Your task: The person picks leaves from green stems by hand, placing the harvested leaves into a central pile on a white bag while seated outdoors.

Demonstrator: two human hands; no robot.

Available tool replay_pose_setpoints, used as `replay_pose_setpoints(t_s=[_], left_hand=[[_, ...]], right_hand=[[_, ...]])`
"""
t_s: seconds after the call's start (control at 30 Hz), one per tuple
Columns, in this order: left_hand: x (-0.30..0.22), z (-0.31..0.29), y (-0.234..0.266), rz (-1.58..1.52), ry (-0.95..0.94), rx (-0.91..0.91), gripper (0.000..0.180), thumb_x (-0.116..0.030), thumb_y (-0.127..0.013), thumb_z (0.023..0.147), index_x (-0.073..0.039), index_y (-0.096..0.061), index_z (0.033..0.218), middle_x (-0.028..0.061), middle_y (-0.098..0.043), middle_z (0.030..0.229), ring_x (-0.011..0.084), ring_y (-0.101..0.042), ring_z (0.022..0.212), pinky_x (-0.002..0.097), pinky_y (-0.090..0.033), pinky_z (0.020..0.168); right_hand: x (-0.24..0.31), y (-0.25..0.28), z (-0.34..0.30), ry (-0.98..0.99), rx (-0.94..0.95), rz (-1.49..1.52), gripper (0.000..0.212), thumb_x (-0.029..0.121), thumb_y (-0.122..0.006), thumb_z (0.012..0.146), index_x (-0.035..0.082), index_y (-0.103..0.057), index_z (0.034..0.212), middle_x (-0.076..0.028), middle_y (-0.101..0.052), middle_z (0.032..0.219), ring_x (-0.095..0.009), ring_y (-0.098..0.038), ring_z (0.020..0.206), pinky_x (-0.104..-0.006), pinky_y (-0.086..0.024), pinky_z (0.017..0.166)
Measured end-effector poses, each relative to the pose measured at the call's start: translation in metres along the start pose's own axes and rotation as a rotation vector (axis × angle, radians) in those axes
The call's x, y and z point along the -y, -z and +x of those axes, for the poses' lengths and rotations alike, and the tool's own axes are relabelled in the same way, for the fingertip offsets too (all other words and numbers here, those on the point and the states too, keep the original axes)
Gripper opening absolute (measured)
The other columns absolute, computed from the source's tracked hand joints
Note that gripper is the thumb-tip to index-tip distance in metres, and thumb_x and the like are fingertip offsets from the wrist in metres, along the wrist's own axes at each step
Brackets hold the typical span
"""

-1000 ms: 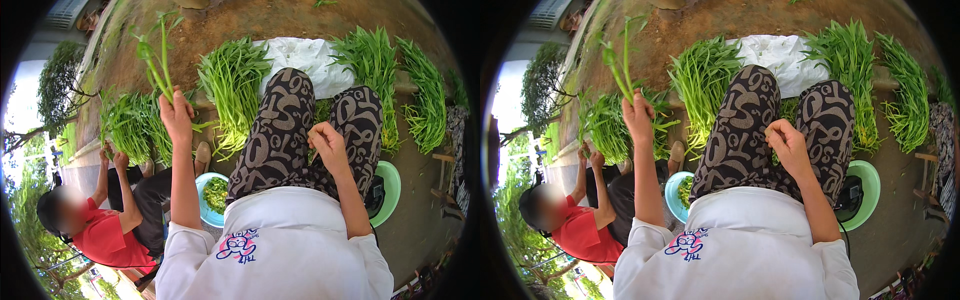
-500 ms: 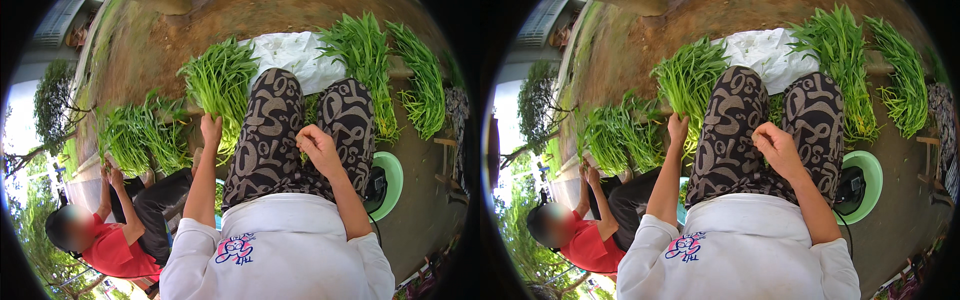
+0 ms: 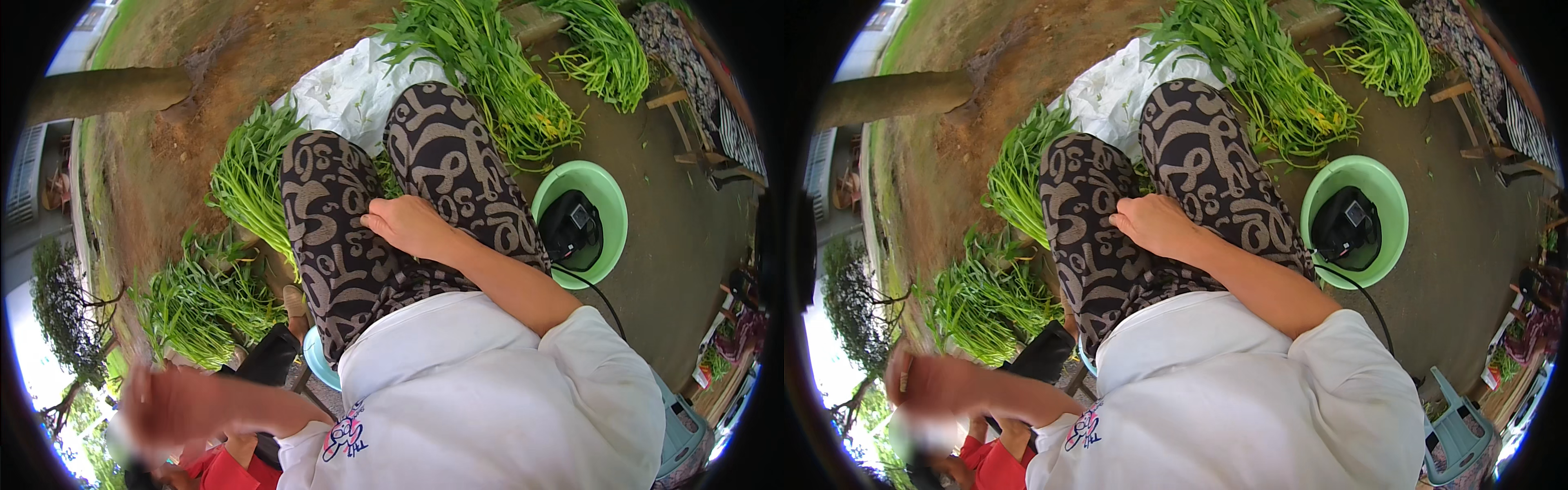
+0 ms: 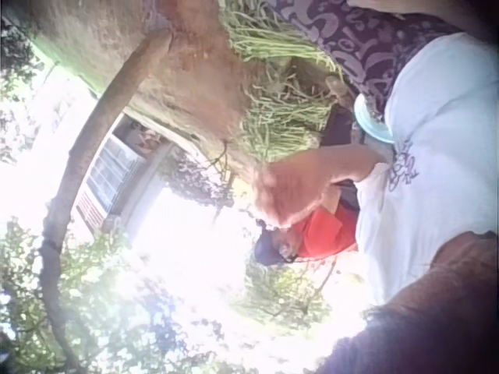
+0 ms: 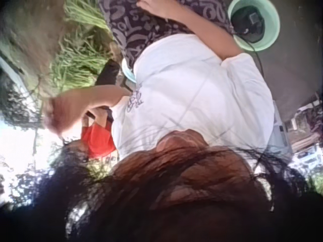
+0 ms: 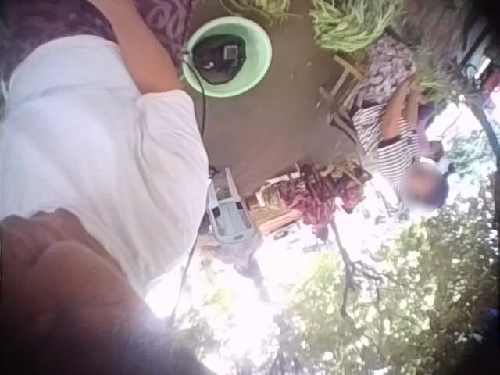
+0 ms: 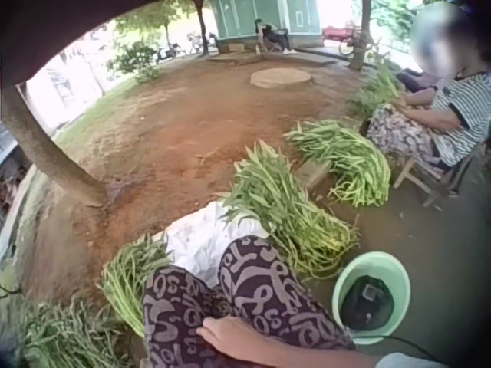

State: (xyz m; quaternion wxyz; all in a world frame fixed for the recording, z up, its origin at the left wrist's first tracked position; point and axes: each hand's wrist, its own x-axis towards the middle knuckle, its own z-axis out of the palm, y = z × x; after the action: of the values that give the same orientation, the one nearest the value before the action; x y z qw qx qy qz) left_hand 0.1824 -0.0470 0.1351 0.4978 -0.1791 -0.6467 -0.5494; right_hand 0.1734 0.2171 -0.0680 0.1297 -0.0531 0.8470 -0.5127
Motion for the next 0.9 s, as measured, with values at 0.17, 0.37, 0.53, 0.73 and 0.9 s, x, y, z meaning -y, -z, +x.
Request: replay_pose_setpoints(t_s=[0.17,0.37,0.53,0.73,0.9], left_hand=[[-0.057,0.018,-0.028,-0.096,-0.475,0.214,0.031,-0.027,-0.043,0.095,-0.001,-0.059,0.101,0.0120,-0.059,0.097,0.0247,-0.059,0.089,0.0365,-0.050,0.077],[-0.063,0.009,-0.038,-0.126,-0.496,0.299,0.030,-0.026,-0.044,0.094,-0.001,-0.059,0.101,0.0117,-0.059,0.097,0.0239,-0.059,0.088,0.0361,-0.050,0.077],[-0.065,0.006,-0.041,-0.141,-0.487,0.325,0.030,-0.026,-0.044,0.094,-0.001,-0.059,0.100,0.0115,-0.059,0.096,0.0232,-0.058,0.087,0.0357,-0.049,0.077],[-0.063,0.004,-0.050,-0.165,-0.466,0.344,0.029,-0.026,-0.044,0.094,-0.001,-0.058,0.100,0.0112,-0.059,0.096,0.0223,-0.058,0.087,0.0353,-0.049,0.076],[-0.065,0.005,-0.052,-0.172,-0.461,0.349,0.028,-0.025,-0.044,0.094,-0.001,-0.058,0.099,0.0110,-0.058,0.096,0.0216,-0.058,0.086,0.0349,-0.049,0.076]], right_hand=[[-0.016,-0.019,0.002,0.071,-0.307,-0.010,0.019,0.019,-0.050,0.091,0.001,-0.055,0.089,-0.020,-0.063,0.072,-0.043,-0.061,0.073,-0.0494,-0.047,0.070],[-0.008,-0.005,0.000,-0.021,0.073,-0.157,0.019,0.016,-0.051,0.089,-0.002,-0.059,0.086,-0.023,-0.065,0.077,-0.040,-0.064,0.078,-0.0487,-0.049,0.073],[-0.015,-0.012,0.003,0.051,0.024,-0.162,0.017,0.016,-0.054,0.087,-0.001,-0.055,0.086,-0.020,-0.063,0.078,-0.041,-0.062,0.076,-0.0494,-0.048,0.069],[-0.016,-0.010,0.001,0.048,0.038,-0.114,0.017,0.015,-0.055,0.085,-0.002,-0.054,0.085,-0.021,-0.062,0.077,-0.041,-0.061,0.077,-0.0500,-0.047,0.070],[-0.013,-0.010,0.001,0.034,0.056,-0.087,0.017,0.015,-0.056,0.085,-0.003,-0.054,0.084,-0.022,-0.062,0.078,-0.041,-0.061,0.077,-0.0498,-0.047,0.070]])
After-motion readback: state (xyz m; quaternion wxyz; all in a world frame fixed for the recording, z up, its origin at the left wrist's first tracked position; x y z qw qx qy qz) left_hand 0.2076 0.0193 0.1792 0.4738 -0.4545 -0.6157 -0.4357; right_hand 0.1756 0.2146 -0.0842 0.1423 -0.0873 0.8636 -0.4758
